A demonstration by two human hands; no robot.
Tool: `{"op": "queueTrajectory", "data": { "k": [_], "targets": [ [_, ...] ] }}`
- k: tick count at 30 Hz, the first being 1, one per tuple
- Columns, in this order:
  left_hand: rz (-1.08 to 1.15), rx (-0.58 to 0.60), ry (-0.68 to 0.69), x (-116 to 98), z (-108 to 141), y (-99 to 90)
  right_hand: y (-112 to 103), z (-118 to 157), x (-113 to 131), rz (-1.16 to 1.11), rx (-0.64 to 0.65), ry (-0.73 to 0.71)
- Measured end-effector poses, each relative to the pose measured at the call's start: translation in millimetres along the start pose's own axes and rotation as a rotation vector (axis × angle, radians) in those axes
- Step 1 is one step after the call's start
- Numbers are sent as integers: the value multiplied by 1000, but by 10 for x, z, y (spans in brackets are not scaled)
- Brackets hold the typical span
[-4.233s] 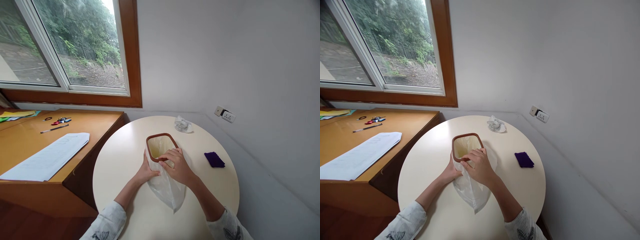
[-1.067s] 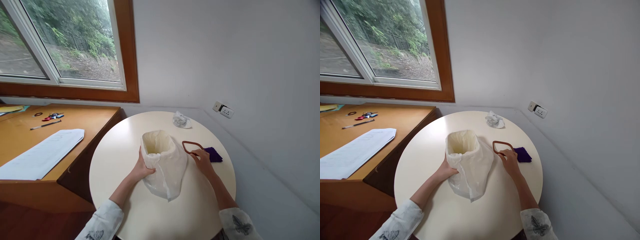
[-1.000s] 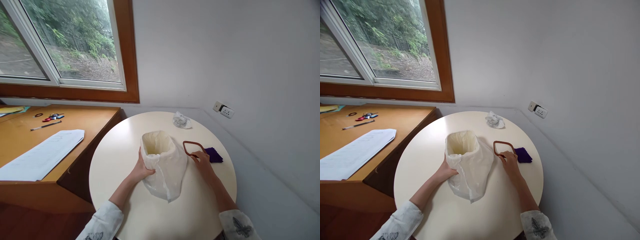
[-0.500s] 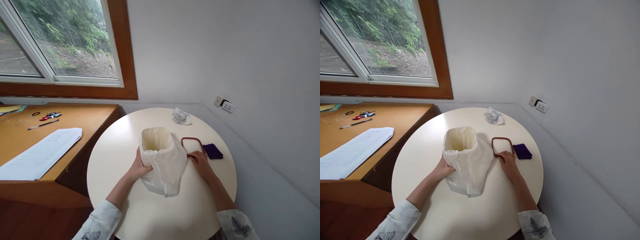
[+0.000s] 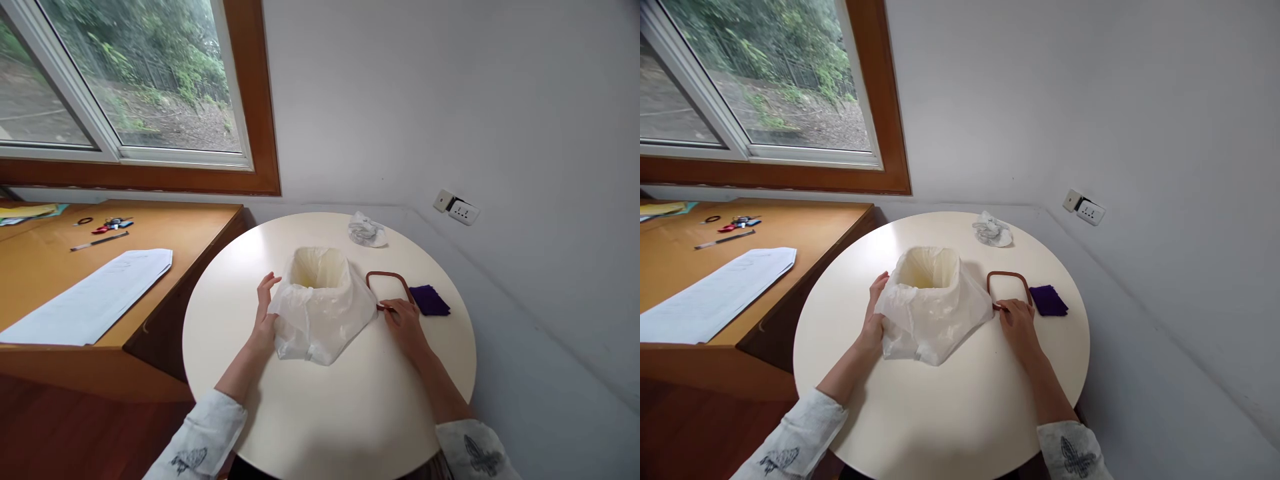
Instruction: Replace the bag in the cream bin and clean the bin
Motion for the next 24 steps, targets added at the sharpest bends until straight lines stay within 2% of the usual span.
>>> {"op": "queueTrajectory", "data": {
  "k": [3,6,9,11,14,17,21,24],
  "targets": [
    [-3,-53,143,-91,-32,-99,85,52,127,33,25,-56],
    [6,-175,179,-85,-42,-229,176,99,260,61,57,-104],
    [-154,-298,41,63,-40,-371,215,117,344,64,70,-112],
    [-310,-317,-107,216,-41,-443,212,115,364,40,74,-98],
    [-442,-251,-258,420,-59,-470,189,106,353,-31,85,-63],
    [-531,-149,-328,526,-68,-408,165,101,319,-100,82,-24],
    [-552,-49,-336,508,-55,-269,147,102,231,-231,53,72],
    [-503,-31,-349,470,-43,-214,149,112,134,-363,20,168]
  ]
}}
Point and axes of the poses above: each hand's wrist, its own z-axis away from the middle knuckle, its own y-axis out of the palm, x = y × z, the point moved 7 cm from there along -z, towards the middle knuckle, and after that the axes turned 5 degrees about y, right-handed, at the moved point
